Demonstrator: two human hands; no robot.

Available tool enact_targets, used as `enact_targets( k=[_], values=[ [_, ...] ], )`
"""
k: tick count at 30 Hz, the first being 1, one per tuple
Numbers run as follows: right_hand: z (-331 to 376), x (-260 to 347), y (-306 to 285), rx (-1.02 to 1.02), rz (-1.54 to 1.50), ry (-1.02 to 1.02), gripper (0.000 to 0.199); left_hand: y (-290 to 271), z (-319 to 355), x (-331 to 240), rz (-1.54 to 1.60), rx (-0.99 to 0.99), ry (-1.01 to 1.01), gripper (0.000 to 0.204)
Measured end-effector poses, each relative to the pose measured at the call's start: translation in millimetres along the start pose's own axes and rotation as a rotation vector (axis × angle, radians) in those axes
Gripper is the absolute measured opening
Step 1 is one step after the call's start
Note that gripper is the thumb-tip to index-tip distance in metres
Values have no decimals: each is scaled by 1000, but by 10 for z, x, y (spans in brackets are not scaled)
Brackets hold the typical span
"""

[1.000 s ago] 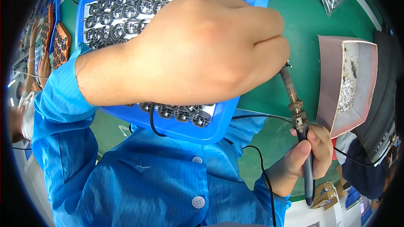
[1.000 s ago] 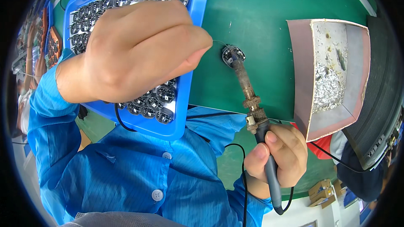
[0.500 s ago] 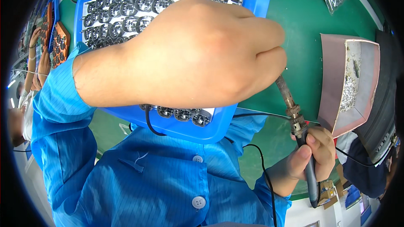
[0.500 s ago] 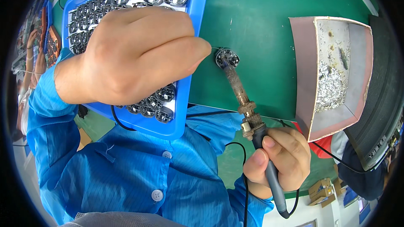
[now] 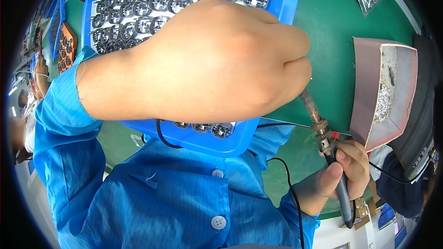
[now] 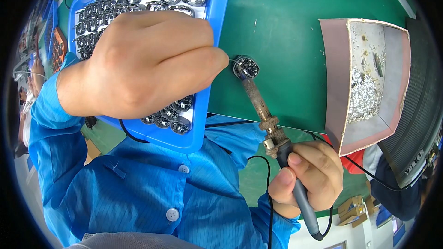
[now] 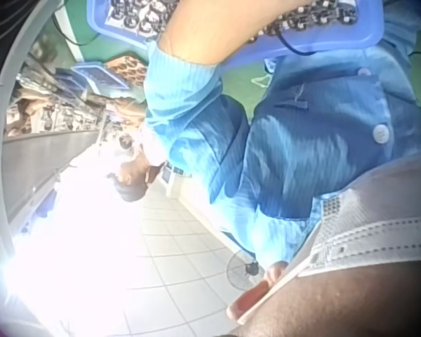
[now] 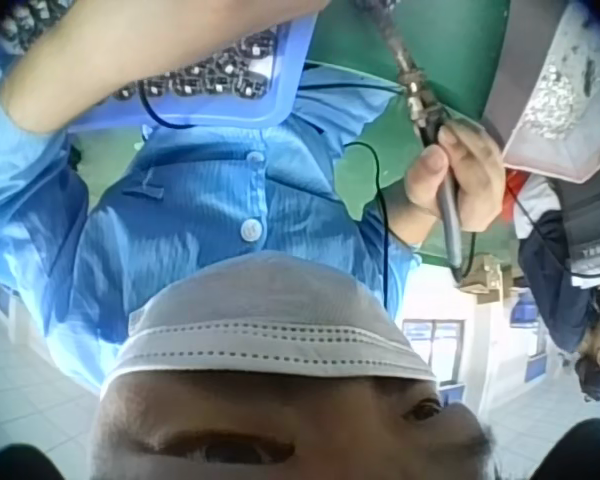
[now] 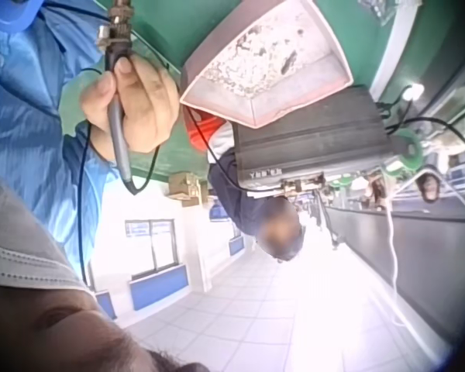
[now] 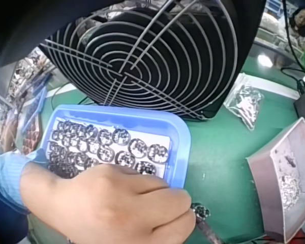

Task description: Soldering electronic components onto a circuit board.

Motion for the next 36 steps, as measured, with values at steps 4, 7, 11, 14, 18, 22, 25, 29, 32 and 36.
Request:
enact_targets(
  k=[4,7,11,14,18,22,25,29,32,36],
  values=[
    [-14,15,8,9,-4,22,35,-24,8,-7,19,33,-20,28],
    [-28,16,7,18,-6,15,36,-32,14,4,17,30,8,27],
    [-66,30,11,14,12,-8,36,-25,32,-1,40,19,-19,28],
    [-77,22,33,2,-3,-11,36,-32,31,0,9,3,22,28],
    [-71,22,65,-24,-11,-17,35,-27,29,-23,14,55,-5,28],
    [-31,29,-8,-54,14,21,35,-43,-10,-37,27,68,8,31],
    [-29,20,-14,-52,6,41,35,-22,1,-37,13,32,26,31],
    [-77,31,0,-42,40,3,36,-21,1,-44,11,65,13,31],
    [-131,51,-16,-29,56,-5,37,-8,-7,-43,-4,27,39,31],
    [-205,91,-45,31,62,22,37,-21,-17,-46,-15,68,31,31]
  ],
)
Point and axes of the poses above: each hand's wrist, its own z-axis away from the middle knuckle, its own y-axis out of the palm, x = y × z, the point moved 1 cm from there along -z, towards the middle knuckle, and after that the axes turned 1 degree about y, right-handed, at the moved point
